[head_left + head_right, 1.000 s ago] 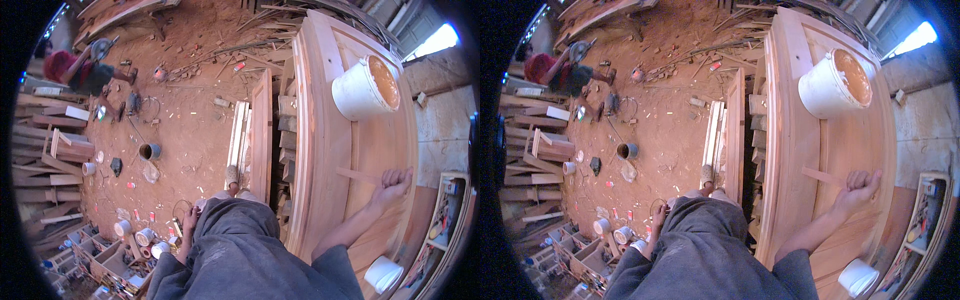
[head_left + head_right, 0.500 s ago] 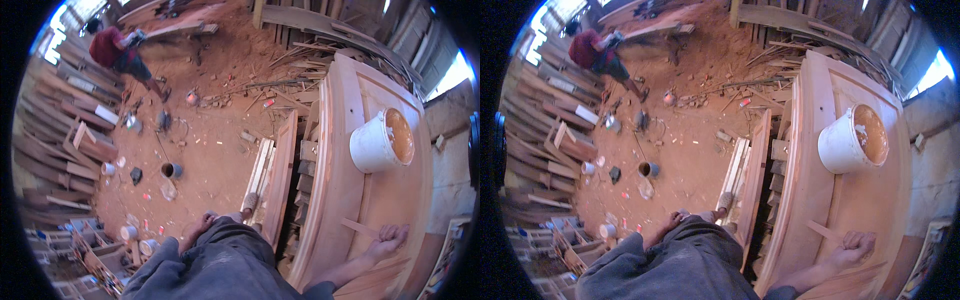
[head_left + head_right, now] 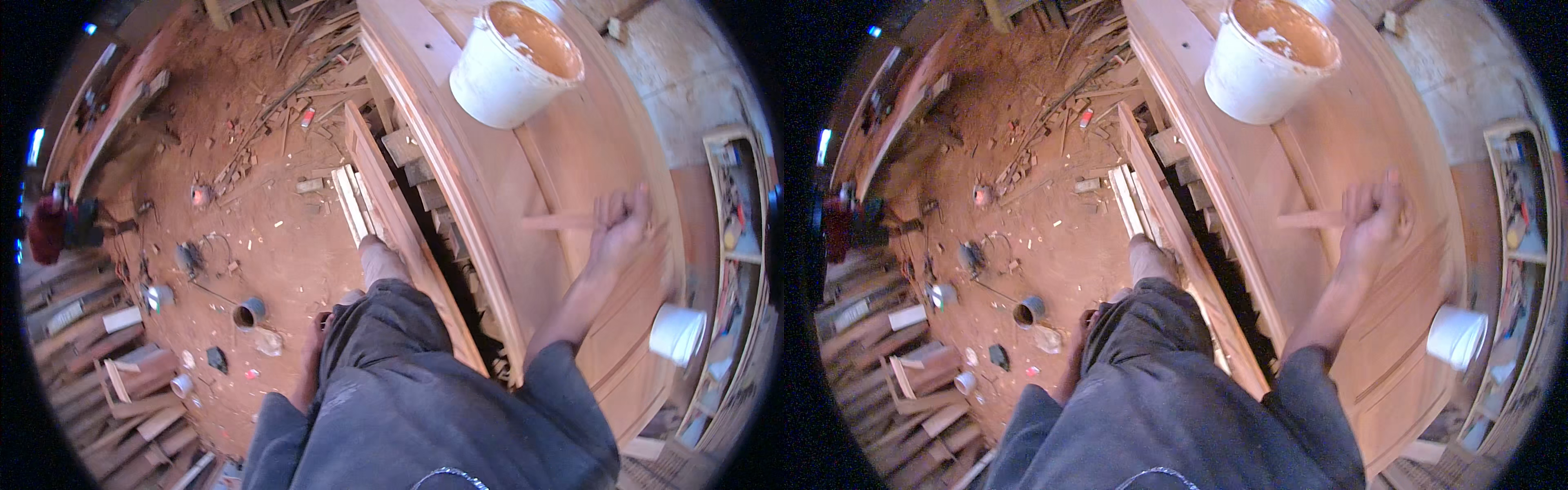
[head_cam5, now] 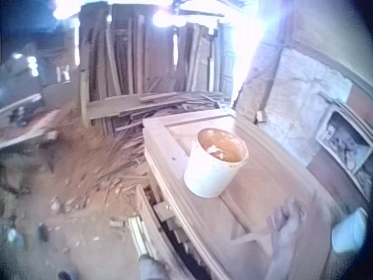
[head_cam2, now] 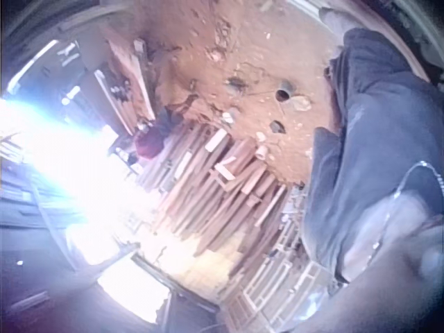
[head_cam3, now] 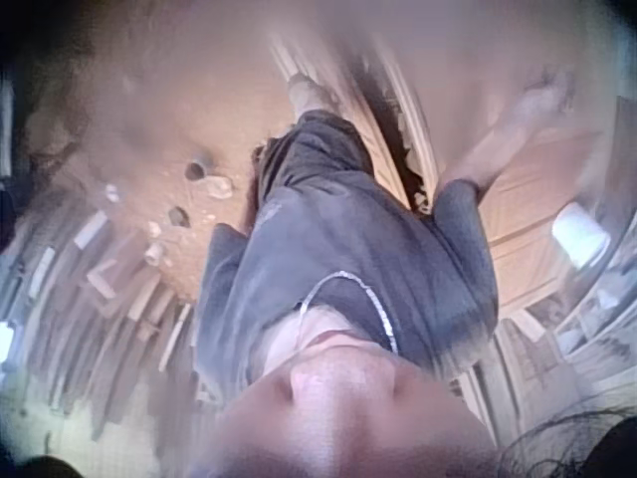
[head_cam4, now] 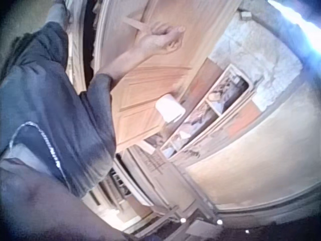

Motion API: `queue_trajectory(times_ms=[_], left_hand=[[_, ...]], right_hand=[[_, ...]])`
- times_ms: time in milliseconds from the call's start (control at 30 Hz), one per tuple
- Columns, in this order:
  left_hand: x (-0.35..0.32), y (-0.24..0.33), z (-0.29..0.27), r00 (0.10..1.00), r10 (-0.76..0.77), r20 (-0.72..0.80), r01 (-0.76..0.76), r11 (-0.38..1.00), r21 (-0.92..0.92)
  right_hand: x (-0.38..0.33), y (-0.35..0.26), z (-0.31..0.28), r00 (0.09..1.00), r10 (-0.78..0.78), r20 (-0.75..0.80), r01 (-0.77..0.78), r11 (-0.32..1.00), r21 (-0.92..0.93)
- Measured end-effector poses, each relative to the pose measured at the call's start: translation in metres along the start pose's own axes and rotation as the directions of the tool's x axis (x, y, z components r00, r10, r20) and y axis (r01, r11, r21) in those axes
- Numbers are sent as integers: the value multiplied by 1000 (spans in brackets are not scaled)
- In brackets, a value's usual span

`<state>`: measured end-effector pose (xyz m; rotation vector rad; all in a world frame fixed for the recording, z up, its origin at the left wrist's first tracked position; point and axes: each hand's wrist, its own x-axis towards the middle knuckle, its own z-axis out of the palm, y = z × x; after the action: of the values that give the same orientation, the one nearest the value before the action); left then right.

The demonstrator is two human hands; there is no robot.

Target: The person assembles wooden door panels by applying wood filler to gaps and applying glue to the edges. They handle a bucket of filler, a small stick, and a glue bottle while working on a large wooden door frame in a workshop.

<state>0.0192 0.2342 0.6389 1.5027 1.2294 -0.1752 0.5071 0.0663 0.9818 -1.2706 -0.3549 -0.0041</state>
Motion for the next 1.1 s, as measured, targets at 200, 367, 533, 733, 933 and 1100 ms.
queue_trajectory(times_ms=[200,367,533,733,933,1100], left_hand=[[-5,-24,6,985,-70,-158,56,994,-93],[20,-85,11,988,-90,-123,60,971,-230],[21,-74,4,982,-137,-129,99,960,-260],[52,-108,8,976,-180,-122,120,914,-387],[57,-107,4,959,-128,-254,20,921,-389],[54,-116,17,940,-297,-170,123,757,-642]], right_hand=[[-5,-13,8,999,4,37,-4,1000,-12],[-6,-3,11,1000,3,4,-3,1000,-15],[-3,-2,15,1000,4,3,-4,1000,7],[-13,-4,23,999,-34,40,35,999,-24],[-21,-4,5,997,-73,-17,72,997,-29],[-29,-11,7,982,-91,-166,92,996,-2]])
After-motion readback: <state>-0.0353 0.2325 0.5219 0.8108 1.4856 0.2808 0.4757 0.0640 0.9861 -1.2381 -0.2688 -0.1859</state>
